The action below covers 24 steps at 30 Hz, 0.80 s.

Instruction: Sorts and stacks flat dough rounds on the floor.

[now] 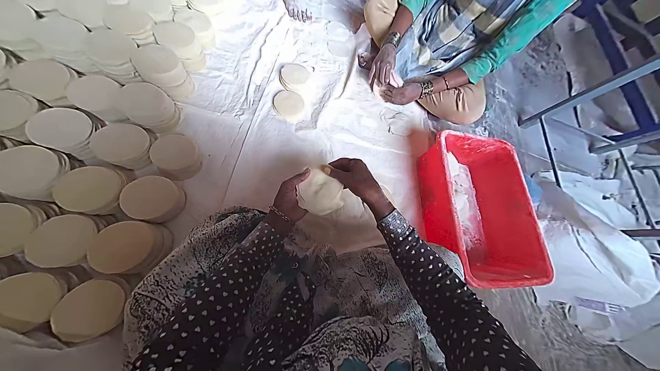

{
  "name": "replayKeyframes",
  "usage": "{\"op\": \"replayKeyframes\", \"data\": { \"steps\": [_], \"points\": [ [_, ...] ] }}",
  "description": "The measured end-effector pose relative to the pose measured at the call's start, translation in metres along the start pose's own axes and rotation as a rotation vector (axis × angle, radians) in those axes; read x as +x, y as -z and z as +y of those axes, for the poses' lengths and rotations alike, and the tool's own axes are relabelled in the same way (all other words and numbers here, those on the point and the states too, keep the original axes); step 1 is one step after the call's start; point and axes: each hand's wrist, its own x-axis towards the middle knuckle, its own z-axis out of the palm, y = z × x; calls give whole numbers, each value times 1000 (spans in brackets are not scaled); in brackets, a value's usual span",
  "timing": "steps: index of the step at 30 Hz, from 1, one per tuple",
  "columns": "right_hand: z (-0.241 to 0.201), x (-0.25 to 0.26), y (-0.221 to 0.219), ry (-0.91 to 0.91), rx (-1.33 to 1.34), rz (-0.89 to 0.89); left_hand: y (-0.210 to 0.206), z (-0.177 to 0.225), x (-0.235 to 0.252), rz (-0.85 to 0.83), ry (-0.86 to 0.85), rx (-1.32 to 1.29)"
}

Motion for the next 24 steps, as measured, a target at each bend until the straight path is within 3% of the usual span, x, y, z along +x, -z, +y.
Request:
{"op": "replayKeyframes", "data": {
  "steps": [1,3,6,9,14,20,24],
  "points": [
    [-8,-20,3,-92,49,32,-5,2,-3,85,10,13],
    [28,-33,0,-27,223,132,-15,6,-5,207,35,27],
    [50,-34,-17,-179,522,197,-24,8,-12,237,32,88],
    [54,-38,-24,-244,624,171,-17,4,-2,234,27,-19],
    [47,-39,-27,-126,670,274,-17,8,-4,160,-38,-103],
    [32,-40,-21,106,514,378,-18,10,-6,58,-81,-158],
    [18,-44,-15,211,552,429,-20,14,-4,83,-56,-218]
  ]
}}
